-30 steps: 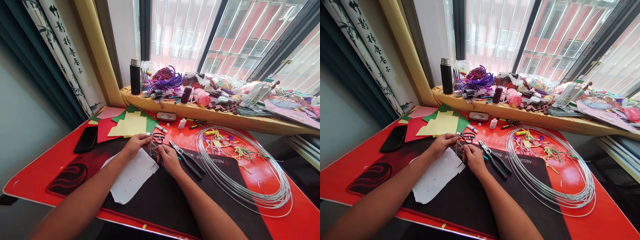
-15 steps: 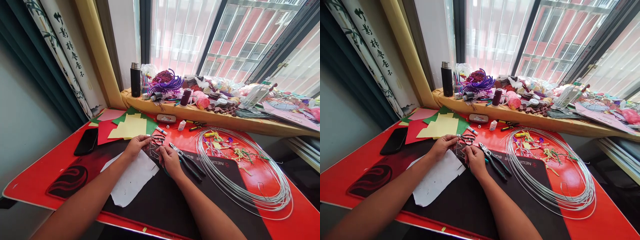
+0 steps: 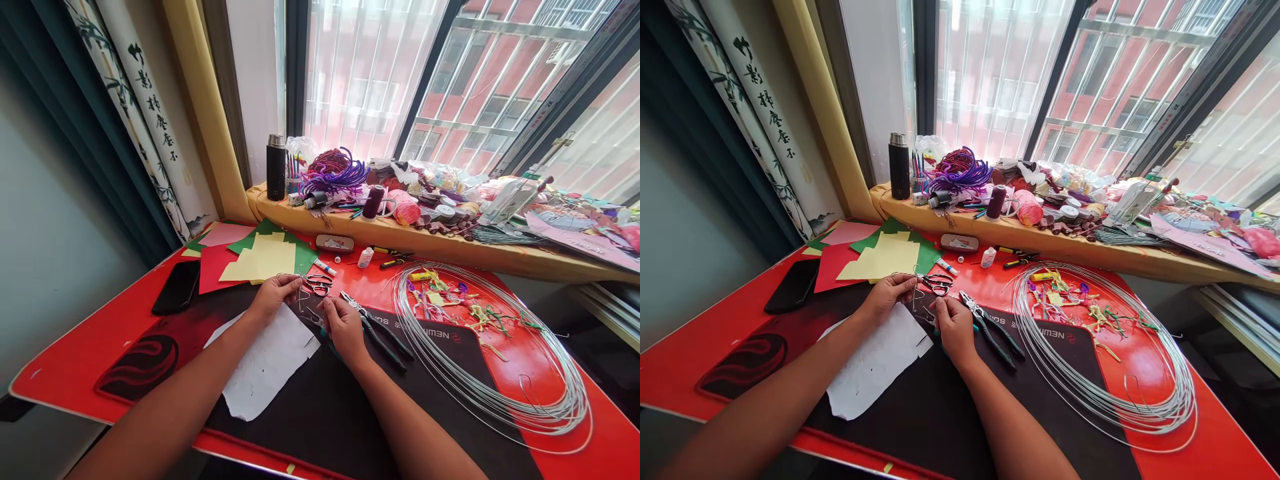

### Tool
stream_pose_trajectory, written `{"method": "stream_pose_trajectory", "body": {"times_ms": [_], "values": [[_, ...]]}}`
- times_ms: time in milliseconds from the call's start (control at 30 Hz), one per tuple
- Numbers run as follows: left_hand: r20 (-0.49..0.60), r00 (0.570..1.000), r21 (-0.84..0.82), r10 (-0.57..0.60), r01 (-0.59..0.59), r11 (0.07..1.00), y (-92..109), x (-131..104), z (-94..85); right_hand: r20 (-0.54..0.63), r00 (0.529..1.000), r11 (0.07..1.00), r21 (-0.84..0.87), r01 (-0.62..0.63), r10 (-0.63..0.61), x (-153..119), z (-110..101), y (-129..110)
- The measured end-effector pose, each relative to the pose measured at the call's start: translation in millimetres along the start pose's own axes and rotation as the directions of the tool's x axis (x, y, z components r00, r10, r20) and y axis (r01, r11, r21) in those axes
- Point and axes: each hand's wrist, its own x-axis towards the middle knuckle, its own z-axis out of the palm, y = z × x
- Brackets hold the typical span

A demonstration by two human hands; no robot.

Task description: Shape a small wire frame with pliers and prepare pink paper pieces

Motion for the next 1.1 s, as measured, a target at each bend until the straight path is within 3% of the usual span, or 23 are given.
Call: {"method": "stream_pose_trajectory", "body": {"times_ms": [1100], "values": [[0.026, 1.0, 0.033, -0.012, 0.011, 0.999, -5.8, 3.9, 0.8, 0.06, 0.998, 0.998, -0.066, 0.02, -0.017, 0.5, 0.8, 5.2]]}}
